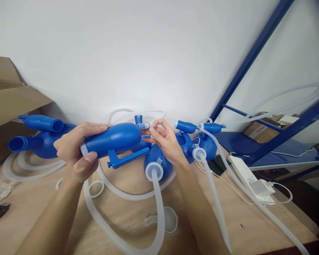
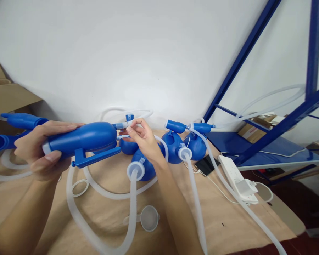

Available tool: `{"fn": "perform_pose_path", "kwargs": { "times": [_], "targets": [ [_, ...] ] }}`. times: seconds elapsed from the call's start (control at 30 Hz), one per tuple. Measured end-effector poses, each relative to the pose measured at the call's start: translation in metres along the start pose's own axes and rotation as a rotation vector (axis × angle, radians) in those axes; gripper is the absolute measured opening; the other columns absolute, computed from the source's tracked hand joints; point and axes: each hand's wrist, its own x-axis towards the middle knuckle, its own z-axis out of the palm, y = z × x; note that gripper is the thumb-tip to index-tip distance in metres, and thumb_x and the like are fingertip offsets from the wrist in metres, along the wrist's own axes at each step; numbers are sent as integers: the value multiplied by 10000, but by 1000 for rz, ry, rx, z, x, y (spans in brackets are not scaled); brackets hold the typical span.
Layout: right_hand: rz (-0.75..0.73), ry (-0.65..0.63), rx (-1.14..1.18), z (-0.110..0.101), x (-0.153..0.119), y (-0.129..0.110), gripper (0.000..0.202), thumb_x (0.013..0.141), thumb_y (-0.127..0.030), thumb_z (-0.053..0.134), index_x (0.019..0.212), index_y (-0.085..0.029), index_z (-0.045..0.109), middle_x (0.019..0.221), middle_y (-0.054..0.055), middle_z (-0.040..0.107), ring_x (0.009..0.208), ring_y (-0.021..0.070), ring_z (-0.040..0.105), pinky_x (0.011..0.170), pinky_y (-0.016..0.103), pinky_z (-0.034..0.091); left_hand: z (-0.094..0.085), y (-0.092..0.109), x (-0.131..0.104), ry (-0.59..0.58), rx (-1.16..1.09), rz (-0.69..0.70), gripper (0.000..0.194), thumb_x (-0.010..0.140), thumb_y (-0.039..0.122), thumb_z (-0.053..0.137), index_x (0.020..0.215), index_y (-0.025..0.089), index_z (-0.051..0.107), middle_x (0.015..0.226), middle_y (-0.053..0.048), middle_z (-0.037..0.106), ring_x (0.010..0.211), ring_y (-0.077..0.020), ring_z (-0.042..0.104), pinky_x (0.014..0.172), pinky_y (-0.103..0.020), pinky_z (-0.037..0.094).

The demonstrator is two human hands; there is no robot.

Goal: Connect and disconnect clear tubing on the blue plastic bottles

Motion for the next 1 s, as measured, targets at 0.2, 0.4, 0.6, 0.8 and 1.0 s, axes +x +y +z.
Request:
{"fn": "perform_pose_path", "kwargs": {
  "times": [0.2,0.4,0.6,0.8,1.0],
  "targets": [
    [148,15,318,7,8,17,396,698,-370,959,882,-226,639,922,-7,785,859,144,775,785,222,630,1,8,-2,68,81,-103,398,734,314,573,1063,286,795,1019,-16,823,902,-279,755,770,-420,577],
    [241,-110,392,6,9,24,341,779,-440,895,958,-213,716,1058,32,801,794,132,747,692,212,620,0,14,1,70,25,-153,391,732,283,557,1045,283,791,1011,3,819,912,-264,741,783,-408,557],
    [-16,-89,119,-2,10,31,360,802,-546,840,953,-234,741,973,27,801,715,147,738,574,236,565,-7,18,2,49,51,-224,402,727,328,550,1045,286,793,994,-11,820,835,-270,726,668,-400,496],
    [-121,-19,-65,-5,10,24,322,785,-527,830,794,-206,809,820,47,810,708,195,747,654,319,611,-4,17,1,36,-4,-264,397,720,342,567,1040,296,797,997,-2,823,842,-273,728,669,-407,512],
    [-131,47,-45,1,8,22,293,750,-512,866,787,-223,837,740,20,791,688,200,747,718,361,645,-1,15,0,68,-4,-259,399,736,392,565,1046,311,802,995,-9,827,841,-297,733,661,-429,508]
  ]
}}
